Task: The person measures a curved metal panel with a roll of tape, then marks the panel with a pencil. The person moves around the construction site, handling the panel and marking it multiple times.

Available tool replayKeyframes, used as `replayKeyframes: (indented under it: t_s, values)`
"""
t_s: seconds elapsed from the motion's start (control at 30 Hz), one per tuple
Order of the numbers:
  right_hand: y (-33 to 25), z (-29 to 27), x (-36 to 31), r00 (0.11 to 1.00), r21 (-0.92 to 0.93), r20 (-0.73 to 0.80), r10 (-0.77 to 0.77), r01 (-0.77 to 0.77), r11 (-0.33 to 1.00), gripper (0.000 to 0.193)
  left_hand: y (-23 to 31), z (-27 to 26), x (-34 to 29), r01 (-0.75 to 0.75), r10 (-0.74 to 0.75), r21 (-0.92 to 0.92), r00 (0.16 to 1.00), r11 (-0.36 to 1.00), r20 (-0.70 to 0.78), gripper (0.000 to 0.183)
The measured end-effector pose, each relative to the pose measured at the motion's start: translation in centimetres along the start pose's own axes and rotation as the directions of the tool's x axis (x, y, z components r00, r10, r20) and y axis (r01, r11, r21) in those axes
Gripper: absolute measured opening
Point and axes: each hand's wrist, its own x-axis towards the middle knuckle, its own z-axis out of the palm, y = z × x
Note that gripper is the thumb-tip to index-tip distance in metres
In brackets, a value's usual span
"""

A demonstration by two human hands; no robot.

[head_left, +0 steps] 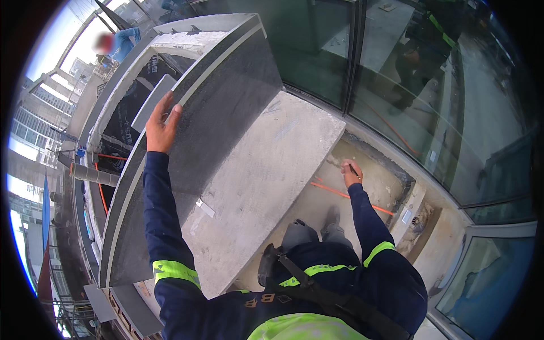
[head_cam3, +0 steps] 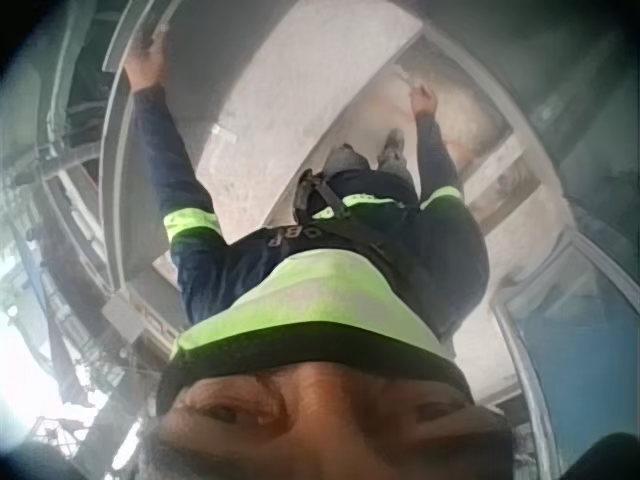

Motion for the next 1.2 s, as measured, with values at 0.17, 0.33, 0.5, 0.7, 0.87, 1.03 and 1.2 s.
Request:
replayKeyframes:
  t_s: [0.17, 0.33, 0.5, 0.7, 0.87, 1.03, 1.2]
  values:
    - [-15.6, 7.1, 7.5, 0.985, -0.011, 0.170, -0.010, 0.012, 1.000, 0.045, -3.9, 2.7, 13.1, 0.044, -0.032, 0.208, 0.998, 0.977, -0.060, 0.064]
    - [-22.8, 9.4, 13.9, 0.969, 0.111, 0.229, -0.093, 0.069, 0.991, 0.053, -7.3, 9.3, 22.4, 0.289, -0.293, 0.125, 0.956, 0.949, 0.013, 0.088]
    - [-26.8, 14.1, 23.2, 0.947, 0.449, 0.177, -0.269, 0.166, 0.878, 0.031, -8.6, 12.5, 25.0, 0.432, -0.439, 0.089, 0.855, 0.898, 0.276, 0.116]
    - [-34.4, 26.5, 34.2, 0.863, 0.743, 0.274, -0.425, 0.091, 0.663, 0.022, -6.8, 11.1, 22.7, 0.515, -0.563, 0.263, 0.811, 0.816, 0.159, 0.111]
    - [-36.5, 34.9, 39.6, 0.848, 0.844, 0.253, -0.465, 0.042, 0.535, 0.022, -5.4, 12.9, 23.8, 0.605, -0.671, 0.390, 0.740, 0.694, 0.045, 0.106]
    - [-36.2, 38.8, 40.0, 0.848, 0.880, 0.214, -0.485, 0.049, 0.473, 0.022, -4.2, 14.2, 23.8, 0.663, -0.707, 0.417, 0.704, 0.622, -0.064, 0.110]
    - [-35.8, 39.6, 40.2, 0.853, 0.905, 0.224, -0.471, -0.002, 0.426, 0.027, -3.8, 14.3, 23.9, 0.702, -0.738, 0.402, 0.669, 0.588, -0.090, 0.106]
